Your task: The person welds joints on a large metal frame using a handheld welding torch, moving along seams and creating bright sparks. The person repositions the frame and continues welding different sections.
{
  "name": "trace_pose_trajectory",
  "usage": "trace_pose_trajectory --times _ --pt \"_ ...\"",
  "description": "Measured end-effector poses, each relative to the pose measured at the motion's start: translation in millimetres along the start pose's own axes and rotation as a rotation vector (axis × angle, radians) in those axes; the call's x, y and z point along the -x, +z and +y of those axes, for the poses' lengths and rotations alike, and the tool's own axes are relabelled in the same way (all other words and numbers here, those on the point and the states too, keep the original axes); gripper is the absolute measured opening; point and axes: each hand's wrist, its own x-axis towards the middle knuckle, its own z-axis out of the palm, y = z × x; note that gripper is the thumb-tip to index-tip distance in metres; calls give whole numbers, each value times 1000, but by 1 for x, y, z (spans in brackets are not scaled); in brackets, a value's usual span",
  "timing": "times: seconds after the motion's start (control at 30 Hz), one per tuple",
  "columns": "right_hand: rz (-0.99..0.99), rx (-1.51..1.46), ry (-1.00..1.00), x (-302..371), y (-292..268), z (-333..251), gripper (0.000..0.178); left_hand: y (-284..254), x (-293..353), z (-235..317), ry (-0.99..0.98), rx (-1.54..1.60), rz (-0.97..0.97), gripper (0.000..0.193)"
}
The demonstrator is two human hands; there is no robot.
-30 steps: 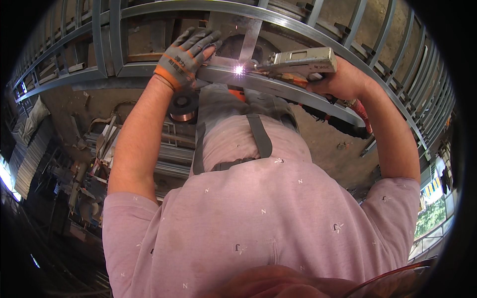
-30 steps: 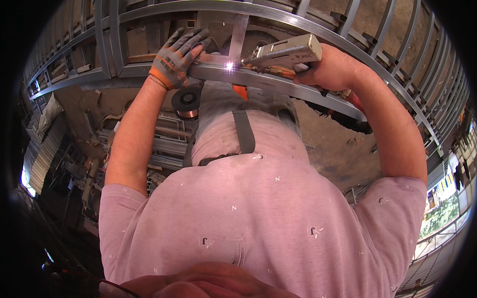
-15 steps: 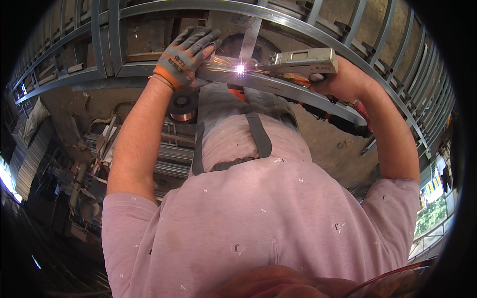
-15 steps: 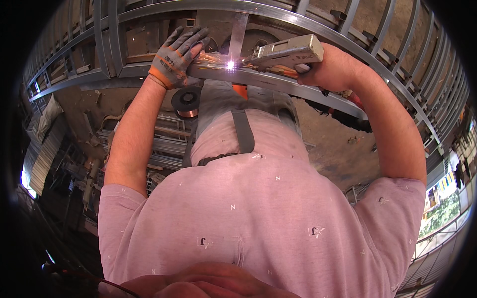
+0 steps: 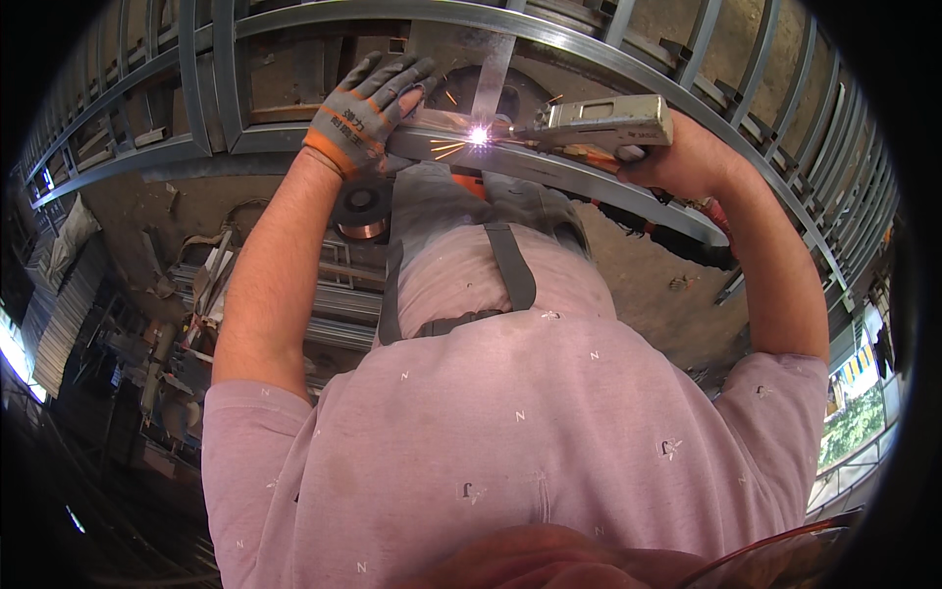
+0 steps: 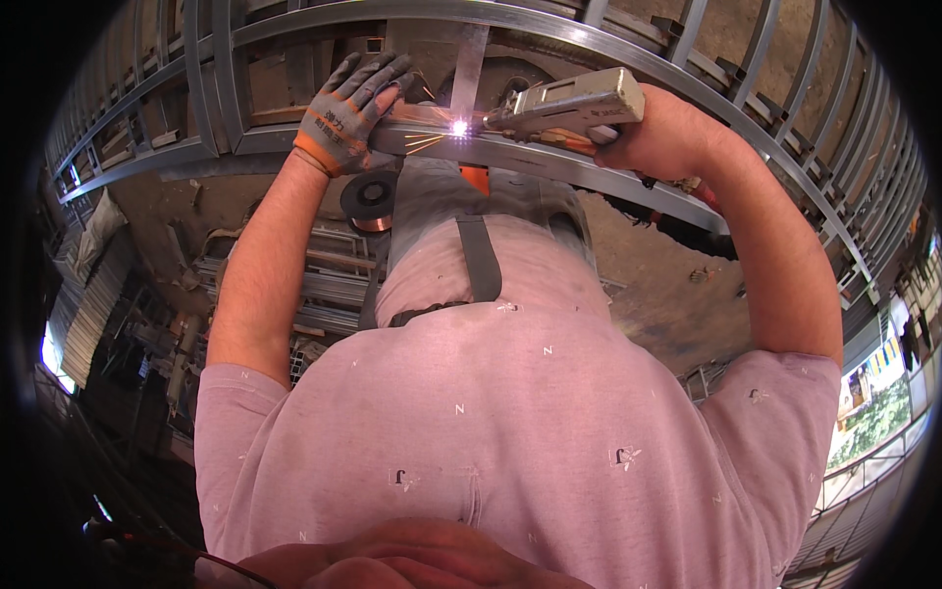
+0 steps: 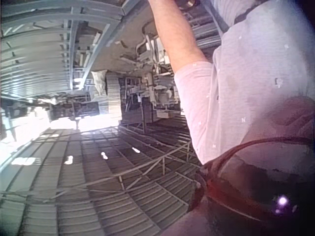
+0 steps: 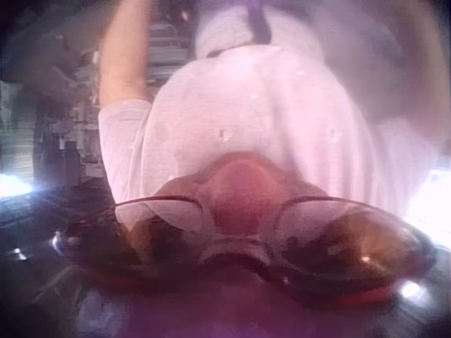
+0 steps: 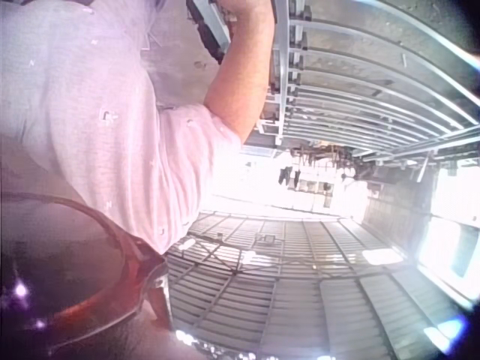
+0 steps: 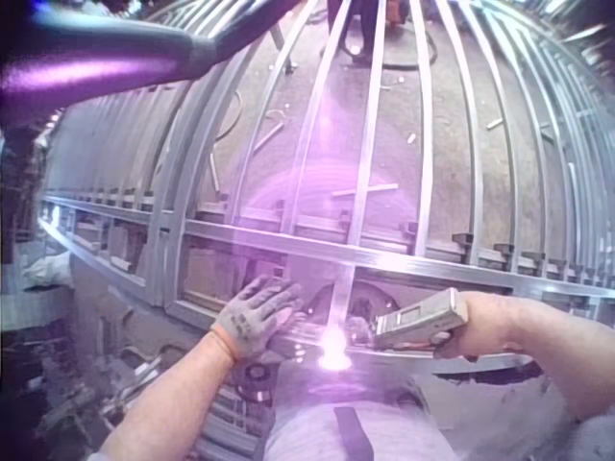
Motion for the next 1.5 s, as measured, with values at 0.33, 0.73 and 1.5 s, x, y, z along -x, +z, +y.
trace_pose_trajectory --times 0.33,0.73,1.5 --pt "7 -3 -28 -1 1 11 59 -5 1 0 3 -56 -56 116" --pt "15 -13 -46 1 -1 13 61 0 4 -5 18 -90 -52 113" --pt "117 -114 -54 18 10 9 58 -2 4 -3 48 22 116 98"
